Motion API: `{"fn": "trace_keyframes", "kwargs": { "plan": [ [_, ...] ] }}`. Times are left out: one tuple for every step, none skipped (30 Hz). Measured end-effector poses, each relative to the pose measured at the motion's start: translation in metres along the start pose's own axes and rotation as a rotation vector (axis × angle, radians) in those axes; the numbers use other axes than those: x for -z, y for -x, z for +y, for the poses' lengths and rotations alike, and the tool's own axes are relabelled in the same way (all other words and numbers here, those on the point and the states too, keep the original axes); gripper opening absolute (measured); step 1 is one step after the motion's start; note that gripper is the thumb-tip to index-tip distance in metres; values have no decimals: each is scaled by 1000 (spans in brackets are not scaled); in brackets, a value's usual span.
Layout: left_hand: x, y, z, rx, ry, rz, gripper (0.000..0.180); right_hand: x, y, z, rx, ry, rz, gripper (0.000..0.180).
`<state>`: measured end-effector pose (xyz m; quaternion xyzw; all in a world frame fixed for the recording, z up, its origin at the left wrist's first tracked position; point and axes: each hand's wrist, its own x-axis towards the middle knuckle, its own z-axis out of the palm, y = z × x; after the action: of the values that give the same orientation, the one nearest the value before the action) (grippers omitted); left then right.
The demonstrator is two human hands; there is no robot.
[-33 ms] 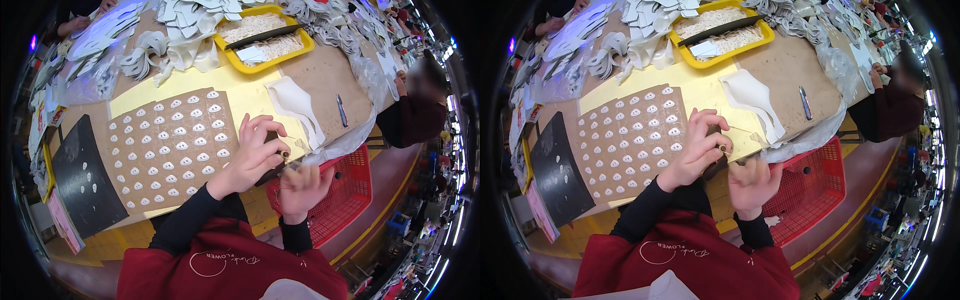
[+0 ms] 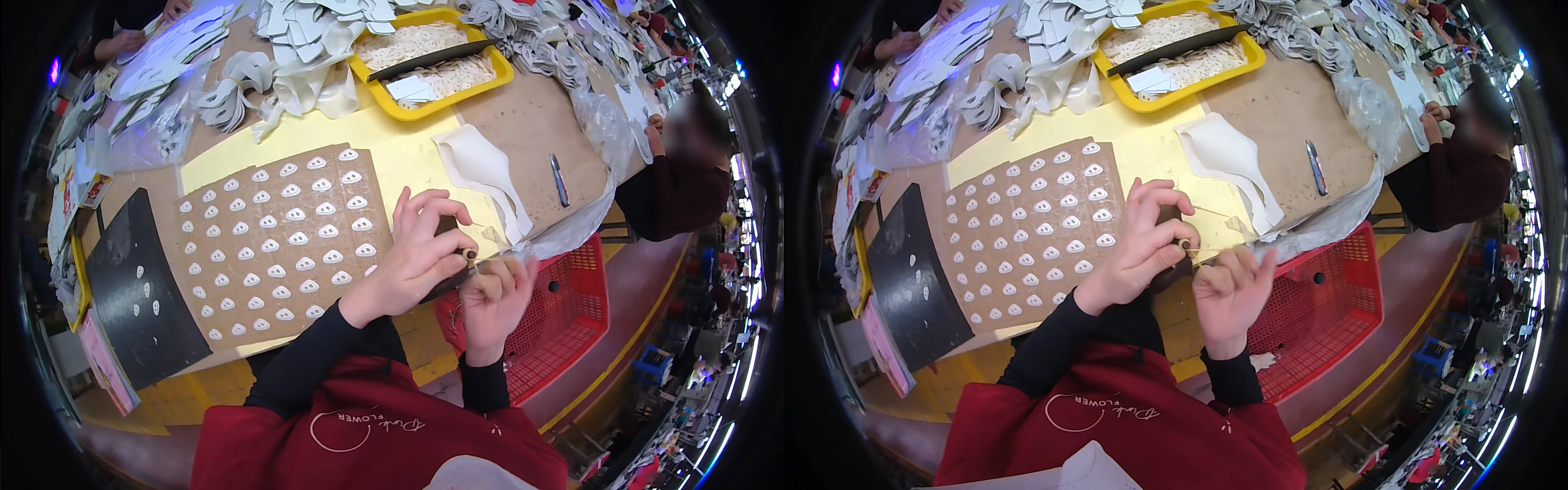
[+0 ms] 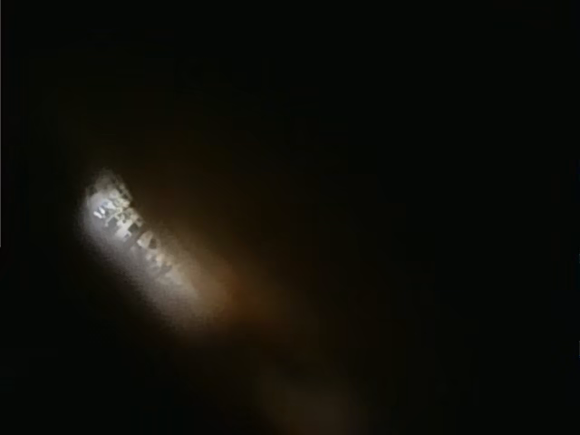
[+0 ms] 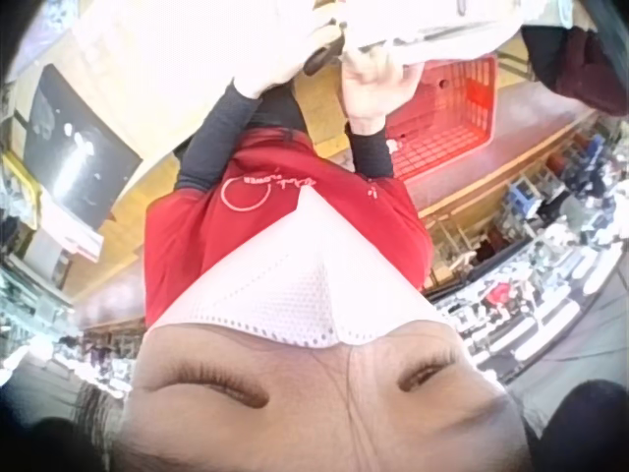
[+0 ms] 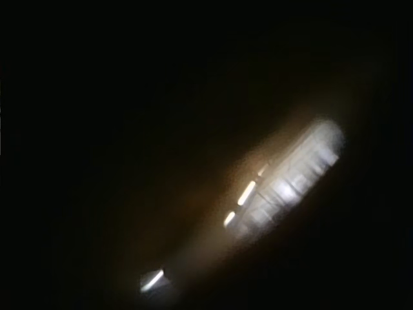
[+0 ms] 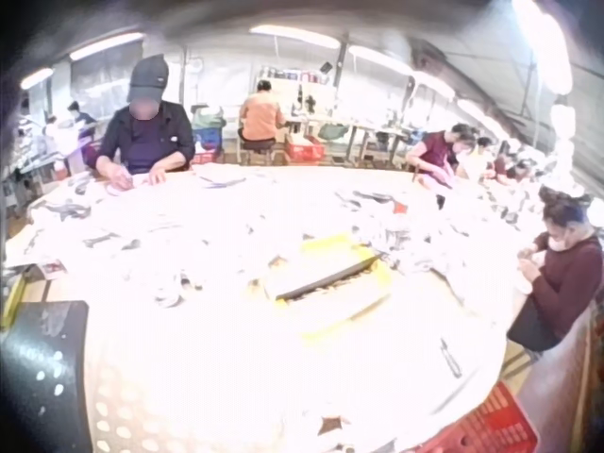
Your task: The person places small white skull-shaped pieces onto a brown board in a grid pattern. They then use a small bottle to apply liquid to a dark fabric piece and fold it around a small object. The person continues to arrange the skull pieces on the board.
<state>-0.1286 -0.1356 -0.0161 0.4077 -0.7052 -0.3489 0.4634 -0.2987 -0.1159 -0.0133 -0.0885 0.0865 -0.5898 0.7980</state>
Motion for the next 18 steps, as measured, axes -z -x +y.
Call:
{"fn": "trace_keyframes", "kwargs": {
  "plan": [
    [0,-3,1,-9,6,-9,22,-6,-5,-8,-68,58,18,47],
    [-3,-6,1,-24,24,-35,21,-15,-9,-18,-117,120,45,49],
    [-1,-3,-1,4,48,-40,21,-25,-15,-25,-187,177,65,51],
    [-1,-2,0,-15,16,-66,20,-34,-20,-32,-254,235,85,54],
    [-2,-2,2,-32,-6,-94,19,-46,-20,-39,-315,399,76,53],
    [-2,-1,4,-42,-38,-116,19,-56,-21,-45,-385,556,52,52],
    [-4,-1,6,-39,-8,-127,18,-68,-21,-50,-449,814,-14,47],
    [-8,-3,8,-40,22,-139,16,-72,-22,-51,-435,1114,-157,35],
    [-10,-4,9,-40,51,-149,15,-75,-24,-49,-388,1449,-315,23],
    [-9,-3,7,-46,4,-132,16,-78,-27,-47,-312,1733,-460,14],
    [-9,-4,5,-60,-29,-114,16,-84,-26,-38,-111,1953,-605,18],
    [-11,-6,3,-75,-55,-101,16,-89,-22,-28,105,2163,-745,24],
    [-12,-9,1,-77,-72,-86,16,-87,-18,-24,194,2234,-748,24],
    [-9,-11,0,-72,-57,-88,16,-78,-16,-22,287,2293,-755,23],
    [-2,-12,-1,-64,-52,-83,17,-66,-15,-20,386,2342,-772,23],
    [3,-12,-2,-56,-47,-78,17,-51,-15,-23,387,2204,-701,22],
    [5,-9,-3,-55,-59,-76,18,-31,-16,-29,383,2061,-638,22],
    [7,-4,-5,-38,-98,-55,18,-10,-17,-28,368,1900,-590,22]
  ]
}}
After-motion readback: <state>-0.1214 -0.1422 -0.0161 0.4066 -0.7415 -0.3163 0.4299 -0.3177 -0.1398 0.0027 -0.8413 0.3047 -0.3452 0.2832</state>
